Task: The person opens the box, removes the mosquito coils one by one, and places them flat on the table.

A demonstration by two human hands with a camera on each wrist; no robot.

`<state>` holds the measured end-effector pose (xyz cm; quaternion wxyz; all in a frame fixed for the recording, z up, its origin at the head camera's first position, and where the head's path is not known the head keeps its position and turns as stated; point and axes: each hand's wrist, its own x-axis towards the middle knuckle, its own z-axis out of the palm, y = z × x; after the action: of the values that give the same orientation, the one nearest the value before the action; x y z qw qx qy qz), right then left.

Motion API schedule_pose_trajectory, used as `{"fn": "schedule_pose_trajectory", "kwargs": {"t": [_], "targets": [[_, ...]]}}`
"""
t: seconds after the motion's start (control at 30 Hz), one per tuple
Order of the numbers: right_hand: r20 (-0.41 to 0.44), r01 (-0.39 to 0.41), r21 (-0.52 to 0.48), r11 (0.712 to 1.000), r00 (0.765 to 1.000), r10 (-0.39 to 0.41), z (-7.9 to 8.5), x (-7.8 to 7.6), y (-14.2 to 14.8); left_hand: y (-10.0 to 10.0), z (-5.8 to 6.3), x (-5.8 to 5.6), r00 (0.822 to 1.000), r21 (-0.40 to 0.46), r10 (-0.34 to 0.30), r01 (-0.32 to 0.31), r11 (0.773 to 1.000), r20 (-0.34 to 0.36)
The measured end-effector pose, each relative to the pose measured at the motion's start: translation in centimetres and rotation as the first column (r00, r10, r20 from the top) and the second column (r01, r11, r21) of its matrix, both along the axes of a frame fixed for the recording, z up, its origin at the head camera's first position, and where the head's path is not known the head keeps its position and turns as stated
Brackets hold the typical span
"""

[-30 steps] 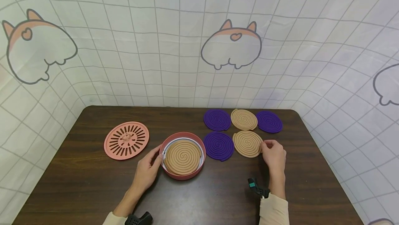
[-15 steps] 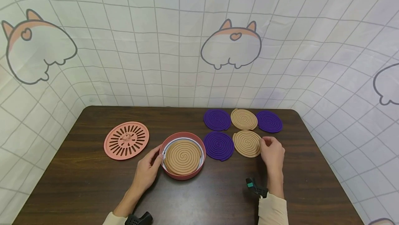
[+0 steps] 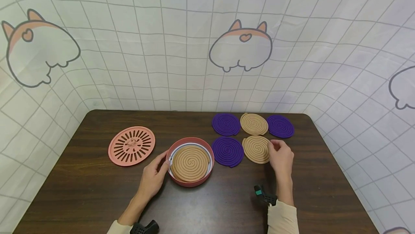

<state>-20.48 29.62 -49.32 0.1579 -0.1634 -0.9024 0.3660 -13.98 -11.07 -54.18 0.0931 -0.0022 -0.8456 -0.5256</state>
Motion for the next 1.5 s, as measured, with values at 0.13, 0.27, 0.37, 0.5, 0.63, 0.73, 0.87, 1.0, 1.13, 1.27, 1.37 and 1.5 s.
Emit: {"fn": "schedule_pose_trajectory", "kwargs": {"t": [0.13,0.27,0.37,0.5,0.63,0.73,0.87,1.0,1.13,1.27,1.37,1.5], "targets": [[0.0,0.002,0.007,1.0,1.0,-0.002,-0.1,-0.1,-0.2,0.0,-0.1,0.0,1.0,0.006,-0.002,0.002,1.0,-0.002],[-0.011,-0.011,0.015,1.0,1.0,0.011,-0.1,-0.1,-0.4,0.0,-0.2,-0.1,1.0,0.005,-0.002,0.002,1.0,-0.007],[-0.011,-0.018,0.012,1.0,1.0,0.018,-0.1,0.0,-0.5,0.0,-0.2,-0.1,1.0,0.002,-0.002,0.002,1.0,-0.007],[-0.005,-0.017,0.009,1.0,1.0,0.017,-0.1,0.0,-0.6,0.0,-0.2,-0.1,1.0,0.006,-0.003,0.003,1.0,0.0],[-0.007,-0.023,0.018,1.0,1.0,0.023,0.0,-0.1,-0.9,-0.1,-0.2,-0.1,1.0,0.009,-0.003,0.003,1.0,0.002],[-0.015,-0.028,0.026,0.999,0.999,0.028,0.2,-0.2,-1.2,-0.1,-0.3,0.0,1.0,0.004,-0.003,0.003,1.0,-0.001],[-0.038,-0.03,0.032,0.999,0.999,0.031,0.4,-0.4,-1.7,-0.1,-0.2,0.0,1.0,0.002,-0.002,0.002,1.0,-0.003],[-0.046,-0.046,0.035,0.998,0.998,0.048,0.7,-0.4,-2.2,-0.1,-0.1,0.0,1.0,0.006,-0.001,0.001,1.0,0.005],[-0.052,-0.069,0.031,0.997,0.996,0.071,0.9,-0.3,-2.9,-0.1,-0.1,0.0,1.0,0.006,-0.002,0.002,1.0,0.01],[-0.069,-0.08,0.039,0.996,0.994,0.082,1.0,-0.4,-3.5,-0.1,-0.1,0.0,1.0,0.009,-0.003,0.003,1.0,0.01],[-0.076,-0.087,0.045,0.995,0.993,0.09,1.1,-0.4,-4.0,-0.1,-0.1,-0.1,1.0,0.008,-0.003,0.003,1.0,0.01],[-0.088,-0.103,0.048,0.994,0.99,0.107,1.1,-0.4,-4.5,-0.1,-0.1,-0.1,1.0,0.005,-0.004,0.004,1.0,0.01]]}}
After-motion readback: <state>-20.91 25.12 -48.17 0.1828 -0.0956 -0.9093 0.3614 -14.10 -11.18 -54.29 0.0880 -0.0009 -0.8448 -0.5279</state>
